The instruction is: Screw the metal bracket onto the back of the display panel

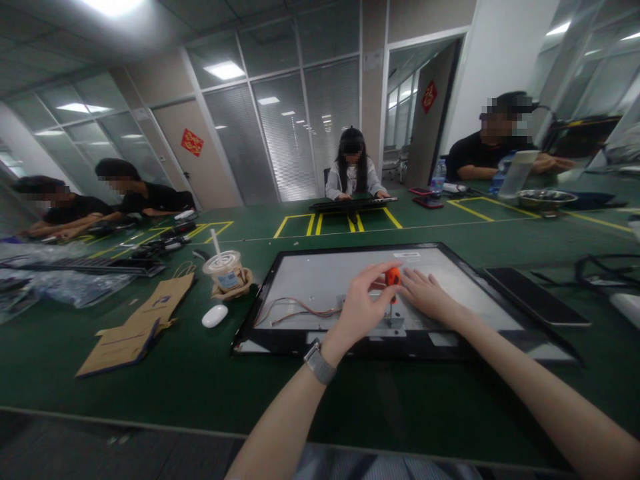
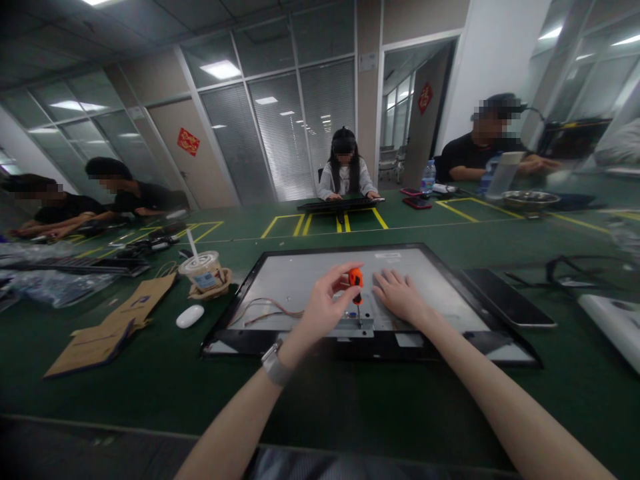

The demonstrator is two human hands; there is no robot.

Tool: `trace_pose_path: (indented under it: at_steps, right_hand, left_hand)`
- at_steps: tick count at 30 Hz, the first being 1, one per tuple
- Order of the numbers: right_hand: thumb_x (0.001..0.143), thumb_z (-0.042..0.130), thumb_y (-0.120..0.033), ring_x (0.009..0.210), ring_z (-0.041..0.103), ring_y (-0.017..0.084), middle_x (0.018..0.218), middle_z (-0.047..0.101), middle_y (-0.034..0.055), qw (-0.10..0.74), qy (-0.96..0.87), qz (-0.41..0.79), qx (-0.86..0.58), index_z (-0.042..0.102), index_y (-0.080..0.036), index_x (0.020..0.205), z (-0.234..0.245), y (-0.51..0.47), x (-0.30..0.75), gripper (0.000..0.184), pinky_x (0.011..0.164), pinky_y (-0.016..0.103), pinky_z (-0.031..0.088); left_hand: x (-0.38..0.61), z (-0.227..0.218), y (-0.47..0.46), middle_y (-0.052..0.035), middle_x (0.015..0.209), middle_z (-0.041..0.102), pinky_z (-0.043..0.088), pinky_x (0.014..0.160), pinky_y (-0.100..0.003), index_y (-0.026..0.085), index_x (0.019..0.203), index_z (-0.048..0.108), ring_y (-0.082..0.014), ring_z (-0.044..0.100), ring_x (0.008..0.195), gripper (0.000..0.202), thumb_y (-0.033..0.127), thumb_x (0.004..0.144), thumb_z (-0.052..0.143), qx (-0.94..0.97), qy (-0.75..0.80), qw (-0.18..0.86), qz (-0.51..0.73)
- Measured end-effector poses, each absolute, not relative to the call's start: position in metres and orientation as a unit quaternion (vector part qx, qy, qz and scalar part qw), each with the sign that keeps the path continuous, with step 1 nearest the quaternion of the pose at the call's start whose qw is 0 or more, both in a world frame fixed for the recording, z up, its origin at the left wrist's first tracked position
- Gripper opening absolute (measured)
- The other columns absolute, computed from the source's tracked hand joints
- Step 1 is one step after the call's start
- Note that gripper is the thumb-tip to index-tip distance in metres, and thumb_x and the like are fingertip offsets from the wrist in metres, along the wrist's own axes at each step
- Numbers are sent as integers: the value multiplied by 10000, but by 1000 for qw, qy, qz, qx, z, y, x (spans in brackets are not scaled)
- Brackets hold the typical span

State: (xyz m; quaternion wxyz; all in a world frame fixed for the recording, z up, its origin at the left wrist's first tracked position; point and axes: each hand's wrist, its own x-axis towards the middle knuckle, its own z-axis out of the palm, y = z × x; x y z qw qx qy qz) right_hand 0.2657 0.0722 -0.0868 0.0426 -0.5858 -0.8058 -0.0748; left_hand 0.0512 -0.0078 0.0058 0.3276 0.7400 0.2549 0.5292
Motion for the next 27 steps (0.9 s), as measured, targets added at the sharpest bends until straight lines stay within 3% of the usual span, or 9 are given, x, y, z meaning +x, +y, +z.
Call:
trace_pose_path:
  at_steps: [5, 12, 15, 20, 27]
  right_hand:
    - [994, 201, -398, 1400, 355, 351, 1538, 401, 169, 36, -800, -70, -595, 421, -197, 1483, -84, 71, 265, 573, 1068, 611, 334]
    - [995, 242, -395, 1404, 346, 350, 1527, 418, 167, 42, -806, -67, -587, 444, -216, 1469, -80, 68, 264, 545, 1066, 610, 332]
    - [992, 235, -367, 1402, 344, 359, 1522, 425, 169, 41, -811, -70, -580, 472, -213, 1448, -79, 68, 263, 536, 1050, 630, 340]
    - [990, 220, -372, 1396, 358, 358, 1542, 390, 179, 28, -796, -73, -601, 429, -164, 1477, -80, 68, 262, 569, 1071, 596, 336]
    - [979, 222, -400, 1400, 356, 344, 1535, 412, 155, 50, -795, -66, -601, 420, -215, 1485, -88, 74, 267, 573, 1073, 607, 326]
  left_hand:
    - [51, 9, -9, -34, 1015, 548, 573, 805, -299, 239, 1164, 664, -136, 590, 855, 326, 219, 840, 689, 733, 287, 285, 547]
    - [50, 5, -9, -107, 1251, 547, 548, 935, -374, 236, 1376, 497, -201, 588, 1104, 468, 115, 924, 488, 736, 251, 342, 527]
    - [52, 6, -10, -92, 1188, 588, 567, 889, -357, 230, 1364, 515, -180, 614, 1004, 462, 130, 913, 521, 739, 254, 345, 520]
    - [52, 13, -14, -39, 1001, 582, 569, 821, -311, 222, 1177, 656, -135, 588, 838, 319, 199, 859, 650, 740, 277, 304, 532]
    - [51, 12, -14, -87, 1177, 564, 540, 922, -354, 209, 1293, 582, -185, 600, 1046, 373, 158, 931, 504, 732, 259, 327, 539]
